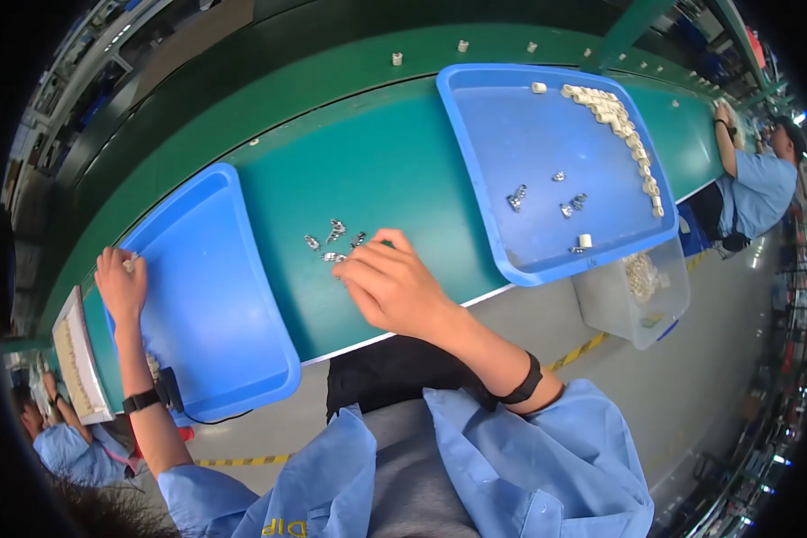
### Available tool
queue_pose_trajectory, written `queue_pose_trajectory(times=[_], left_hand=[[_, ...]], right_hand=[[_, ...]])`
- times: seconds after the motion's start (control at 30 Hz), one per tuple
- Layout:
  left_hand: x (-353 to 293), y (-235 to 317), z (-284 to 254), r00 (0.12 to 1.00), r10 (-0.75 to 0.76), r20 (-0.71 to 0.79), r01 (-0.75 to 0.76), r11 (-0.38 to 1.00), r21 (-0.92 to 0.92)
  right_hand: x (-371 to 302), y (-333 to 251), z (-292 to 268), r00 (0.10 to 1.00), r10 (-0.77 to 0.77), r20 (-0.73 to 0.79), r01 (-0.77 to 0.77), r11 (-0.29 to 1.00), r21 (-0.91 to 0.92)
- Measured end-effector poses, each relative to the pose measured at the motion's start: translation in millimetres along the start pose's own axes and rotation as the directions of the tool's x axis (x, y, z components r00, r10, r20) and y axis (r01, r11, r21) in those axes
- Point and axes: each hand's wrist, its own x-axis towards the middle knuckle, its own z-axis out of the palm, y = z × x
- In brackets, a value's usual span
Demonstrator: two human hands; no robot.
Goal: The person assembles components by hand by picking up a white plastic piece and a metal part, joining them together, and placing the finished assembly into a blue tray.
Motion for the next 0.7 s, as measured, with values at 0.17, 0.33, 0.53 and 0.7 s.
queue_pose_trajectory(times=[0.17,0.33,0.53,0.7], left_hand=[[-13.6,39.8,-34.4,0.995,-0.094,0.022,0.096,0.936,-0.339],[-40.0,138.5,-113.5,0.956,0.0,0.294,0.265,0.431,-0.863],[-73.1,237.4,-152.2,0.945,0.172,0.278,0.282,0.002,-0.959],[-84.0,275.1,-153.1,0.942,0.185,0.28,0.33,-0.362,-0.872]], right_hand=[[0.0,-1.4,-2.4,0.995,0.091,-0.038,-0.086,0.99,0.112],[-5.9,-3.9,-14.7,0.917,0.363,0.167,-0.398,0.792,0.463],[-5.1,-23.2,-24.3,0.887,0.366,0.282,-0.42,0.382,0.823],[-0.7,-41.4,-43.0,0.91,0.357,0.211,-0.387,0.548,0.741]])
